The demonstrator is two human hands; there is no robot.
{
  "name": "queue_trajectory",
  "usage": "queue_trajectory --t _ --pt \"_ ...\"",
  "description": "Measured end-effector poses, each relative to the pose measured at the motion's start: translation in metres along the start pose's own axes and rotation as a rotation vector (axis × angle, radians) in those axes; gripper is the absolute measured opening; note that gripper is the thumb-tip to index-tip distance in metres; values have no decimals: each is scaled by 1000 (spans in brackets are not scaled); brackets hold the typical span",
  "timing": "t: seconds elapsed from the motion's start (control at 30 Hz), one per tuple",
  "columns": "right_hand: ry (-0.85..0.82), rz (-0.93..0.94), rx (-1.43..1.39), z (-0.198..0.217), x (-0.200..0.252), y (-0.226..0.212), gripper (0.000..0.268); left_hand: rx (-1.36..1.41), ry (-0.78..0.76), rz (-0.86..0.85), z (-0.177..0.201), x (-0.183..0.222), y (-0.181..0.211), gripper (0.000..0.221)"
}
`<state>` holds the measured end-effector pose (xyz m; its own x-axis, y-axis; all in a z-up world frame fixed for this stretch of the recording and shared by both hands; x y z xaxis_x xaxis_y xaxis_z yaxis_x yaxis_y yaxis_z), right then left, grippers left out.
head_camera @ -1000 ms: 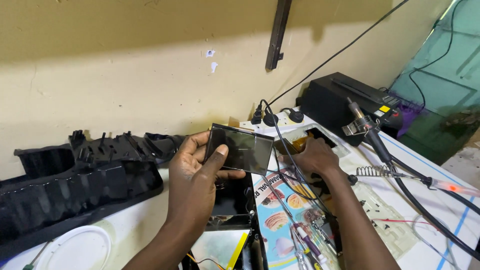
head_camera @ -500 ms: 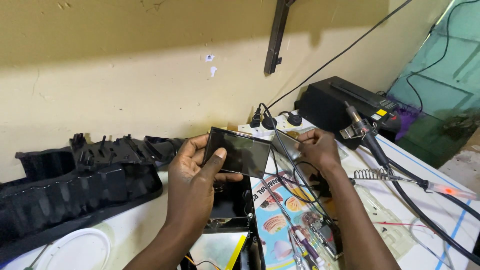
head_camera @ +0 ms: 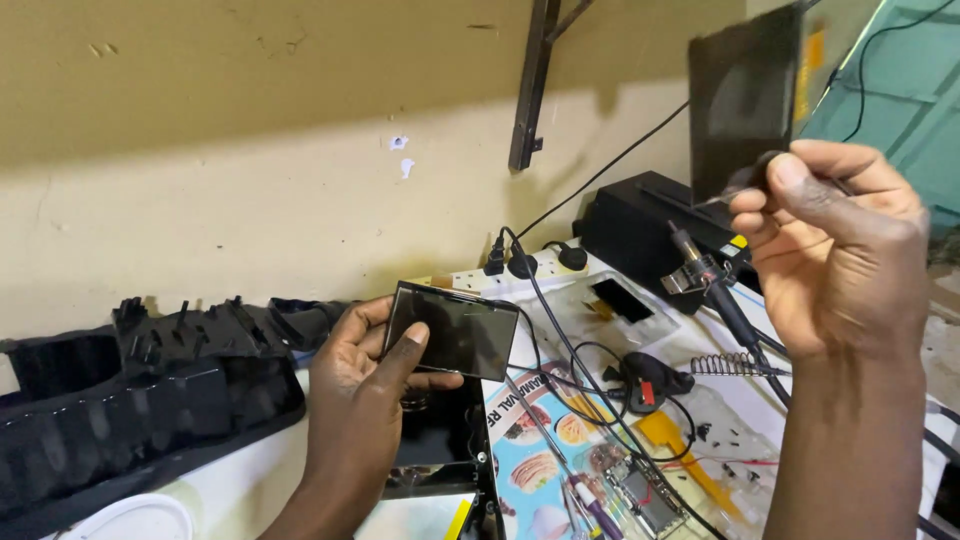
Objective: Assembling the internal components of an electronic device, including the lens assembly, LCD screen, and ribbon cables.
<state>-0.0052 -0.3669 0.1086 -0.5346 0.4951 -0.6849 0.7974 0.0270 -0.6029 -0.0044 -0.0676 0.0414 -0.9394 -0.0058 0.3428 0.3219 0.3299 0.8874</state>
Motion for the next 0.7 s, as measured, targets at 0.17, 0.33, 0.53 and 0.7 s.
queue_trajectory --t 0.17,0.33,0.53,0.7 --pt "38 33 -54 -21 13 -17 17 1 0 -35 1 -1 -4 34" --pt "24 85 -100 -36 20 -18 18 21 -7 -51 2 -5 -7 31" --pt "33 96 -111 -45 24 -21 21 11 -16 -63 1 -5 -6 33" --pt "-1 97 -37 -47 28 -24 19 6 -23 -64 3 -7 -10 32"
Point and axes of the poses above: each hand's wrist, its own x-axis away from the middle knuckle, its own z-axis out of the back of the hand, y = z × x, the point moved 1 cm from there along -x, towards the middle knuckle, and after that the axes turned 15 degrees about z, right-handed, at the moved point
